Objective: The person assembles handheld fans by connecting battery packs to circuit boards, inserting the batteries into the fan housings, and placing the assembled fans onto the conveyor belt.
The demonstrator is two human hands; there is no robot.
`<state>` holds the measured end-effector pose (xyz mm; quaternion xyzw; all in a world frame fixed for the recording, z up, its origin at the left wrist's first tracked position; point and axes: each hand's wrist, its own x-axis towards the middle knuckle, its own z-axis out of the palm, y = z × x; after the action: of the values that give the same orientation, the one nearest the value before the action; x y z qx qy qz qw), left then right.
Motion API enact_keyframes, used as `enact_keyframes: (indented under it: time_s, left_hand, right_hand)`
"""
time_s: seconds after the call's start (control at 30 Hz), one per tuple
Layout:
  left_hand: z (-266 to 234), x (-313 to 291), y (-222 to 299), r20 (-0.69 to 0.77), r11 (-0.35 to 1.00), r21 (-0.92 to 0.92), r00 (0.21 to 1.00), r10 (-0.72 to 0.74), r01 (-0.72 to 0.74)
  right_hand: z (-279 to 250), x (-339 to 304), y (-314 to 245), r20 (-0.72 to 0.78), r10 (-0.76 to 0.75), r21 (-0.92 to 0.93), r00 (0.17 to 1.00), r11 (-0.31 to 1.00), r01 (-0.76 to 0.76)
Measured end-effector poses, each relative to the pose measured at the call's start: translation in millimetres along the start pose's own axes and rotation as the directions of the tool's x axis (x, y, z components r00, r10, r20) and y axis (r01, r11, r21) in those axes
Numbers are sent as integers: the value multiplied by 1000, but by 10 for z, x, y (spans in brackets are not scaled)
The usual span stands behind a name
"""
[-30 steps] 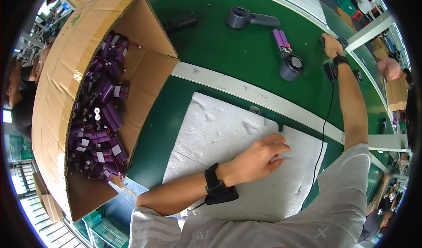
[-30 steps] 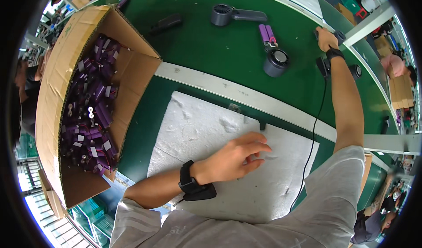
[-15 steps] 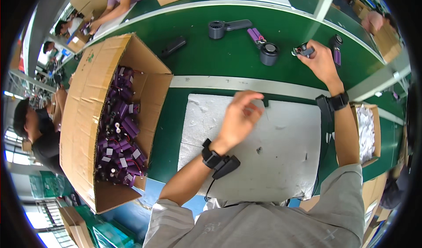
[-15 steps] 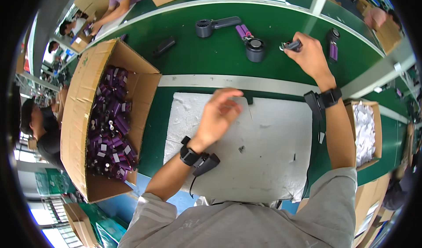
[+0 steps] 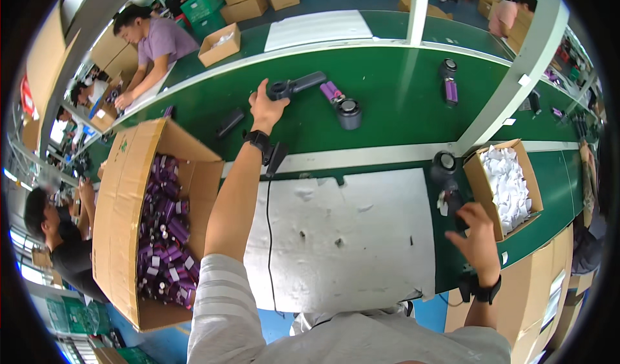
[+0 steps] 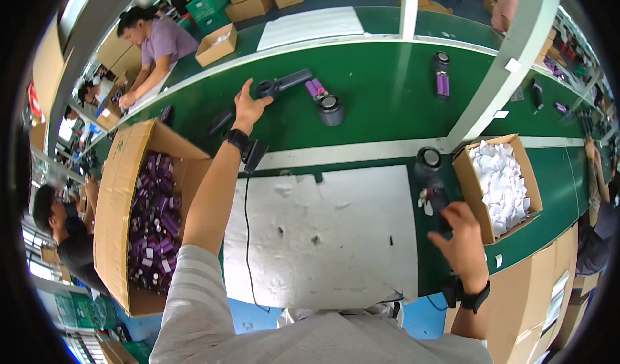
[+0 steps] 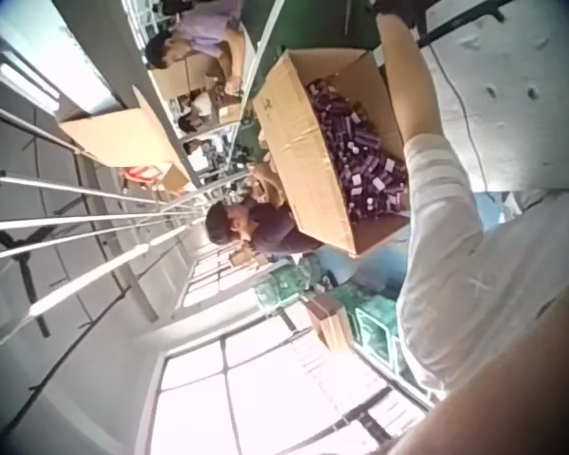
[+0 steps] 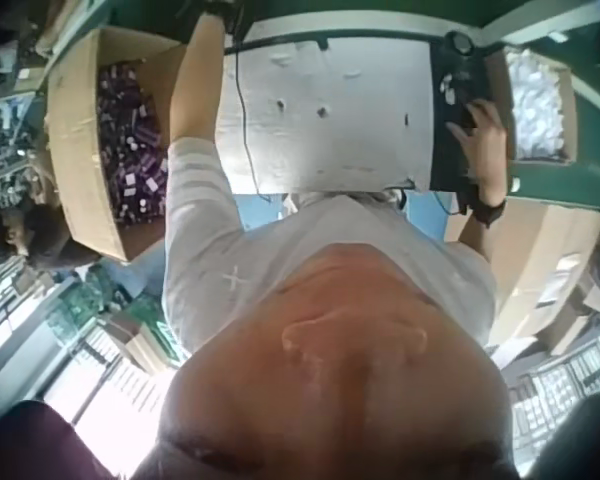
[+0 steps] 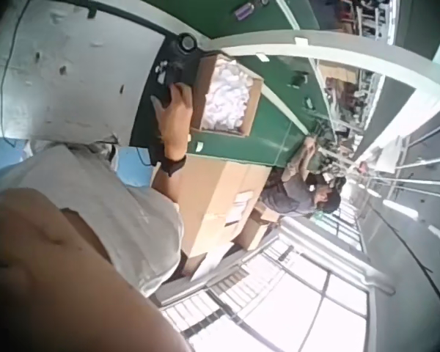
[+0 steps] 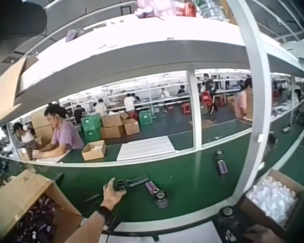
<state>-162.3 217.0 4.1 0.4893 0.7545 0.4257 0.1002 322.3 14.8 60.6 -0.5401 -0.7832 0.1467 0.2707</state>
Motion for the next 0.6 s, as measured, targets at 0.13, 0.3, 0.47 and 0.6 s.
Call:
enact_keyframes:
  time_s: [0.13,0.3,0.47,0.6]
  left_hand:
    - [252,276,-123,52,989,148,998,-27,19]
    - [336,310,-82,63,984,177,998,-9,-2]
    - [-52,-142,238,208,920,-382,978,-3,84]
    - [-530,-1192,846,603,825,-559,644,472,-81]
  right_hand:
    - [-139,-208,-28,38,-40,-57,999,997,42]
    - [-240,-111,-15,-65,80,132,995,989,-71]
    - [-113,-65,-13,54,-10,381,998,924,-11]
    - [91,11,-162,399,-25,699,917,656,-286]
